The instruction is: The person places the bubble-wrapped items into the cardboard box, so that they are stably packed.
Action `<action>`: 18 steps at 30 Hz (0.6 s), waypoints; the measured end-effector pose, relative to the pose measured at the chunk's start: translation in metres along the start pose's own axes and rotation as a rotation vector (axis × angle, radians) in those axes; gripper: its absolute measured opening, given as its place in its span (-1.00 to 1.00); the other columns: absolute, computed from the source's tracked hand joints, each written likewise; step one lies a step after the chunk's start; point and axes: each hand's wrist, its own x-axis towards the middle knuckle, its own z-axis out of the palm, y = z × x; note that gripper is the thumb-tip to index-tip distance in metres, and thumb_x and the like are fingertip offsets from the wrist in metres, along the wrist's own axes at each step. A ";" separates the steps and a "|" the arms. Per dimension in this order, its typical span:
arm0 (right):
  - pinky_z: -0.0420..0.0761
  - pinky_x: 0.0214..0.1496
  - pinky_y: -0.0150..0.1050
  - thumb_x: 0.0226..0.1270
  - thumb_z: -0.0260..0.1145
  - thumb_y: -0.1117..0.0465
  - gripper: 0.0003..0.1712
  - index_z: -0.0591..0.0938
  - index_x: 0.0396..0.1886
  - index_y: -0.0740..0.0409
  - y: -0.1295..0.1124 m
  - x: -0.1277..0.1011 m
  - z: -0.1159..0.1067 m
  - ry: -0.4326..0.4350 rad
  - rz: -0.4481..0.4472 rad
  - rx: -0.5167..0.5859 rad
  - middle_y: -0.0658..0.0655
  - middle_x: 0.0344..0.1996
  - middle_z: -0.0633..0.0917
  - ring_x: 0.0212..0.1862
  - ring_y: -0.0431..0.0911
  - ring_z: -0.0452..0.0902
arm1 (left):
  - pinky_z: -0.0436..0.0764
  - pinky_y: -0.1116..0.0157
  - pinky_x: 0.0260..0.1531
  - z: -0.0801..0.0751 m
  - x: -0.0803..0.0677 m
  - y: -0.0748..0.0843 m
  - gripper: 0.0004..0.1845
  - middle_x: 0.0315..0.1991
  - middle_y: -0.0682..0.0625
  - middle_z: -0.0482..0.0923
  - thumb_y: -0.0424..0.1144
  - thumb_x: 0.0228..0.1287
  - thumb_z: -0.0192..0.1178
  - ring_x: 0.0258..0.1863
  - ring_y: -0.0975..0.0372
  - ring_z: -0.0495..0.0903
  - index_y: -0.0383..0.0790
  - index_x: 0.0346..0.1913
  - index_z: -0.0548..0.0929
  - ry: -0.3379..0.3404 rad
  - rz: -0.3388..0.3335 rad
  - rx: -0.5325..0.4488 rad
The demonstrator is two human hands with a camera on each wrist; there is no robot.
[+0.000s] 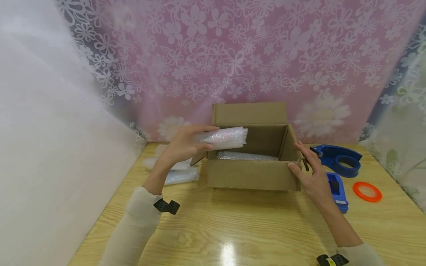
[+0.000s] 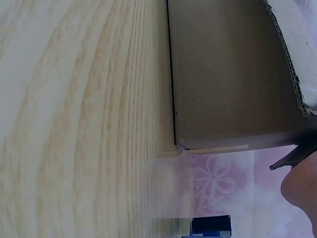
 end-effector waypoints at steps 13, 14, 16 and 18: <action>0.08 0.62 0.03 0.52 0.34 0.26 -0.21 0.29 0.64 -0.19 0.000 0.001 0.000 0.000 0.016 0.009 -0.03 0.65 0.18 0.64 -0.03 0.01 | 0.53 0.28 0.31 0.047 0.040 0.013 -0.44 0.24 0.18 0.67 -0.13 0.21 0.54 0.30 0.30 0.57 0.05 0.30 0.70 -0.038 0.029 -0.027; 0.07 0.62 0.06 0.53 0.34 0.26 -0.21 0.29 0.65 -0.19 0.001 0.001 0.000 0.001 0.017 0.011 -0.03 0.65 0.17 0.64 -0.02 0.00 | 0.58 0.30 0.23 0.051 0.042 0.013 -0.44 0.24 0.19 0.67 -0.10 0.21 0.54 0.29 0.30 0.59 0.08 0.29 0.71 -0.040 0.027 -0.004; 0.06 0.61 0.18 0.52 0.34 0.26 -0.21 0.30 0.64 -0.18 0.000 0.001 0.000 0.003 0.015 0.016 -0.05 0.65 0.18 0.64 -0.01 0.00 | 0.61 0.32 0.15 0.057 0.044 0.014 -0.44 0.23 0.21 0.67 -0.04 0.21 0.52 0.26 0.32 0.60 0.12 0.30 0.70 -0.053 0.023 0.028; 0.05 0.57 0.32 0.51 0.35 0.27 -0.21 0.30 0.64 -0.17 0.000 0.001 0.001 0.004 0.011 0.024 -0.07 0.65 0.18 0.64 -0.03 0.00 | 0.62 0.34 0.12 0.063 0.046 0.014 -0.44 0.24 0.23 0.66 -0.01 0.23 0.50 0.26 0.34 0.59 0.15 0.31 0.68 -0.075 0.020 0.045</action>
